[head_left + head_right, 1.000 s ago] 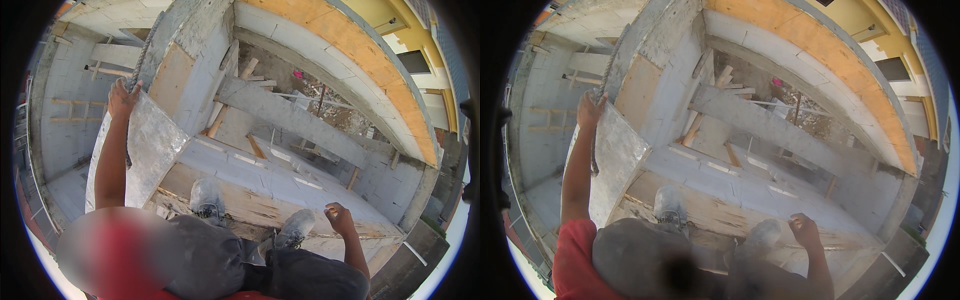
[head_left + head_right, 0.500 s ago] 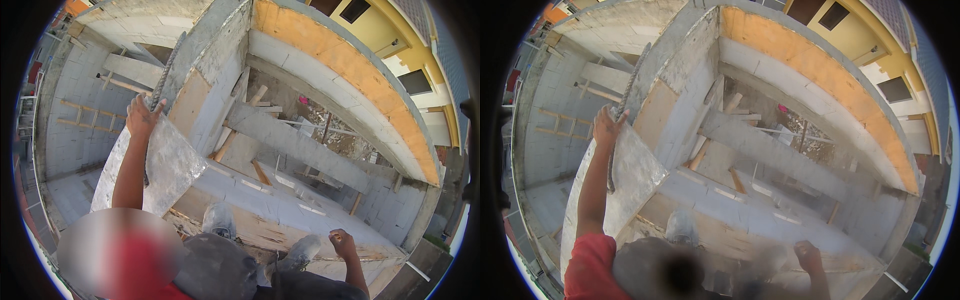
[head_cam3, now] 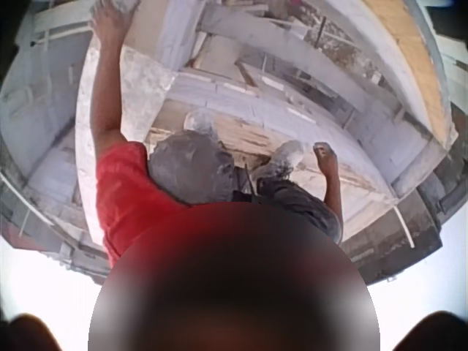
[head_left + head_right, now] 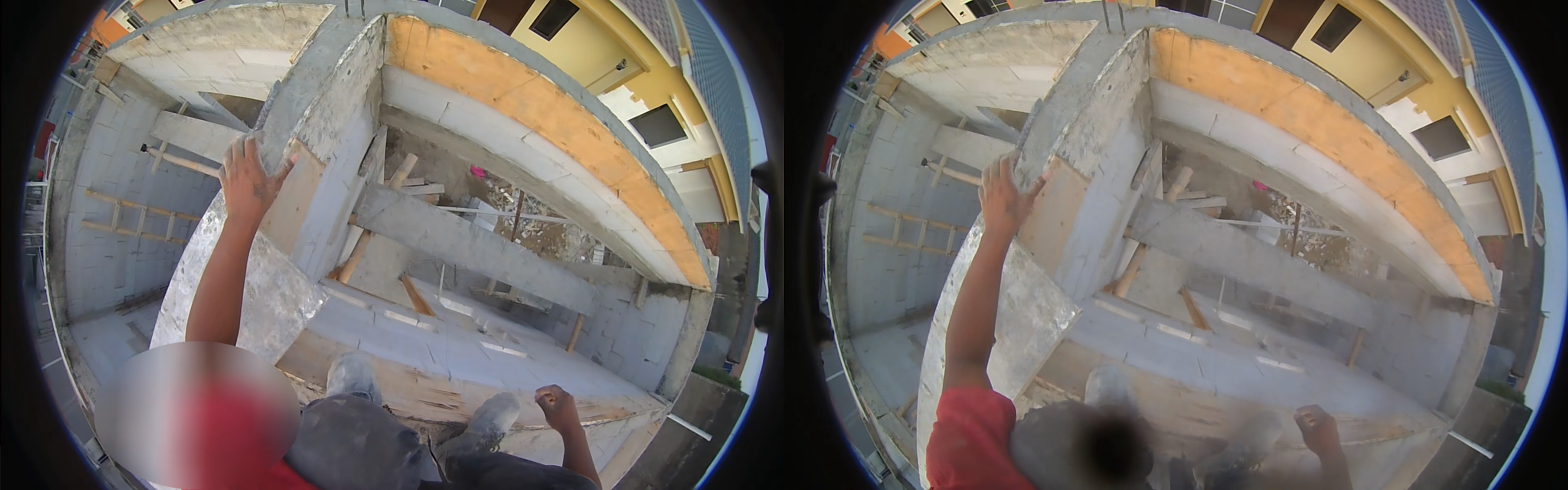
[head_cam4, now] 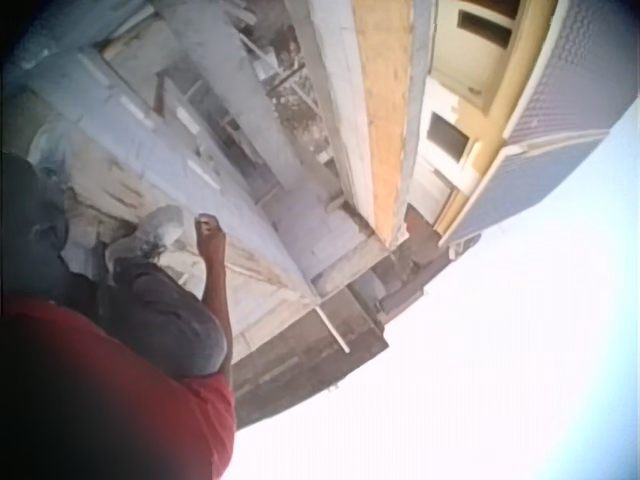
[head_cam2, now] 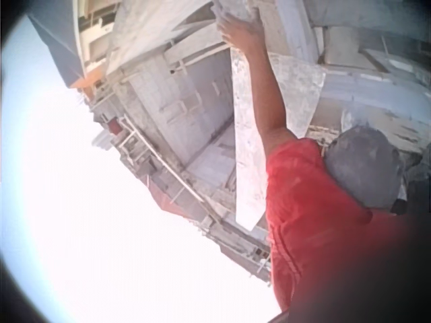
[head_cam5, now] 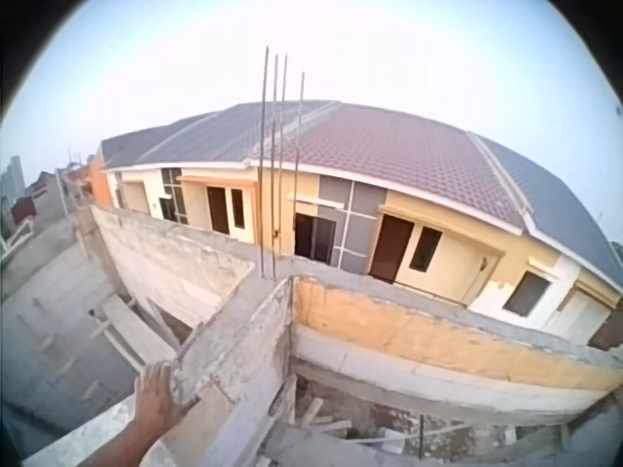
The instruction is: The person uses a rebar to pry and remove wooden formwork panels from a concrete ceiling at a construction site. The person repeatedly wedges the rebar under the panels and pulls them loose, then lifts and removes them from the structure.
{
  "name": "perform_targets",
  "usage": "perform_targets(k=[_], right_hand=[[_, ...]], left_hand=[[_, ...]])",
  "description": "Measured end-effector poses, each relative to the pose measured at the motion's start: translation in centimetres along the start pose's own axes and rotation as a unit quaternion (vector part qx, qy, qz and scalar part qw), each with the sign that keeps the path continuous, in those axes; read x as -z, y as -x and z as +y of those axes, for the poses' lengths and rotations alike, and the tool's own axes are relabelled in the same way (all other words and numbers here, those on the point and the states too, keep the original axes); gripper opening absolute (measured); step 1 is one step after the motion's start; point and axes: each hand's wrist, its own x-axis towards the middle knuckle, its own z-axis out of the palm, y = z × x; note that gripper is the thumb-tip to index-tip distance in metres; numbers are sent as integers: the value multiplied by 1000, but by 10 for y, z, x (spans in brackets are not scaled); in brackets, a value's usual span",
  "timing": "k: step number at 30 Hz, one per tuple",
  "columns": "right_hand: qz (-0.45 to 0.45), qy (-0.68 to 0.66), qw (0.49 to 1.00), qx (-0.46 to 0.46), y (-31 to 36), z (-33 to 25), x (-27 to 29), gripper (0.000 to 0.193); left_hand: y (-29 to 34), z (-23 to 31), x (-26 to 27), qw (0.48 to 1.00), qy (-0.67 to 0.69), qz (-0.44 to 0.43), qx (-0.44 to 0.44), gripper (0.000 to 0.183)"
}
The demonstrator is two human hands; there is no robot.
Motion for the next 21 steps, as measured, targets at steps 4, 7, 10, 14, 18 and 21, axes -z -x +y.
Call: perform_targets(k=[4,7,10,14,18,21], right_hand=[[19,-22,999,-33,7,16,2,17],[21,1,998,-52,13,30,2,16],[13,0,999,-51,19,41,-1,15],[-20,-9,998,-53,22,45,-6,15],[-23,-56,997,-52,24,50,-6,15],[-18,-73,995,-71,34,63,-1,14]], left_hand=[[1,-21,4,998,-23,-29,46,67],[17,-50,17,982,-46,-137,121,74],[50,-75,27,966,-80,-207,132,70],[74,-91,16,979,11,-170,115,56],[53,-92,-5,982,44,-168,79,47],[18,-78,-18,987,84,-123,59,44]])
